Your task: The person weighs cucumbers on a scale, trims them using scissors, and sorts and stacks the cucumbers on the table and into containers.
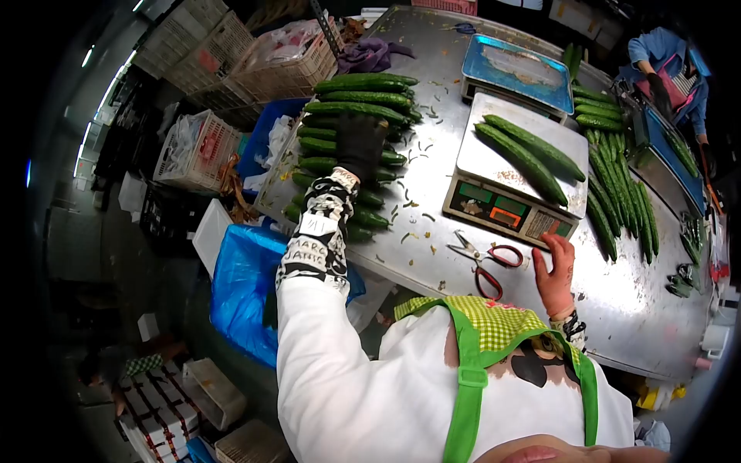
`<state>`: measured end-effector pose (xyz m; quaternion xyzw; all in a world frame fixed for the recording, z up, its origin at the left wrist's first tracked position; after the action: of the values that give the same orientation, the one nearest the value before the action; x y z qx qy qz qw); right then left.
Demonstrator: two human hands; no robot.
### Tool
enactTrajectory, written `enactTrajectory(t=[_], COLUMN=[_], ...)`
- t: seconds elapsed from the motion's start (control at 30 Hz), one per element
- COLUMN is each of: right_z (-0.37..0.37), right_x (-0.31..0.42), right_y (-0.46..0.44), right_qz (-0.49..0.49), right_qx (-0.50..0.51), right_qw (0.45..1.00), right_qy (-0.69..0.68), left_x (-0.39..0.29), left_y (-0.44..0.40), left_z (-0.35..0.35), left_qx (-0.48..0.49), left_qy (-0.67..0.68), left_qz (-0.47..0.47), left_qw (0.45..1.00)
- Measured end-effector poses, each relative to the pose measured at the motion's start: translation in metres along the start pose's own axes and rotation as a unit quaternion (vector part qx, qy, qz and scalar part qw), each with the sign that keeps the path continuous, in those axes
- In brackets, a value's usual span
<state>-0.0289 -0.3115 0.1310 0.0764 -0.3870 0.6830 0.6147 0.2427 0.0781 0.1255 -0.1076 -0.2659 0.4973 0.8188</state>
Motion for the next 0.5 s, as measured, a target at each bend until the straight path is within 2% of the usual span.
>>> enactTrajectory(t=[0.1, 0.17, 0.23, 0.33, 0.43, 0.5], right_z=[-0.008, -0.010, -0.010, -0.012, -0.016, -0.017], right_x=[0.001, -0.001, -0.007, -0.011, -0.006, -0.002], right_y=[0.002, 0.004, 0.009, 0.009, 0.004, -0.001], right_qz=[-0.009, -0.010, -0.004, -0.011, -0.029, -0.017], right_qx=[0.003, 0.007, 0.046, 0.058, 0.069, 0.079], right_qw=[0.999, 0.999, 0.999, 0.998, 0.996, 0.996], right_qy=[-0.042, -0.037, -0.011, -0.006, -0.043, -0.044], left_x=[-0.005, -0.007, -0.009, -0.007, -0.007, -0.005], left_y=[-0.009, -0.012, -0.010, -0.009, -0.011, -0.011], left_z=[-0.027, -0.031, -0.035, -0.026, -0.049, -0.055], left_qx=[-0.059, 0.026, 0.006, -0.080, -0.043, -0.083], left_qy=[-0.014, -0.007, 0.002, 0.008, 0.024, 0.056], left_qz=[-0.061, -0.084, -0.128, -0.104, -0.078, -0.049], left_qw=[0.996, 0.996, 0.992, 0.991, 0.996, 0.994])
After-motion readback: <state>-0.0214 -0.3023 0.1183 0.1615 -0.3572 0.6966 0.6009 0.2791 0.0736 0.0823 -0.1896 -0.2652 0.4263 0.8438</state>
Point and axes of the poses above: each hand's wrist, its own y-axis away from the middle knuckle, its own z-axis out of the back of the hand, x = y × z, the point moved 4 cm from there along -y, towards the middle knuckle, and after that the axes turned 2 degrees about -y, right-handed, at the moved point
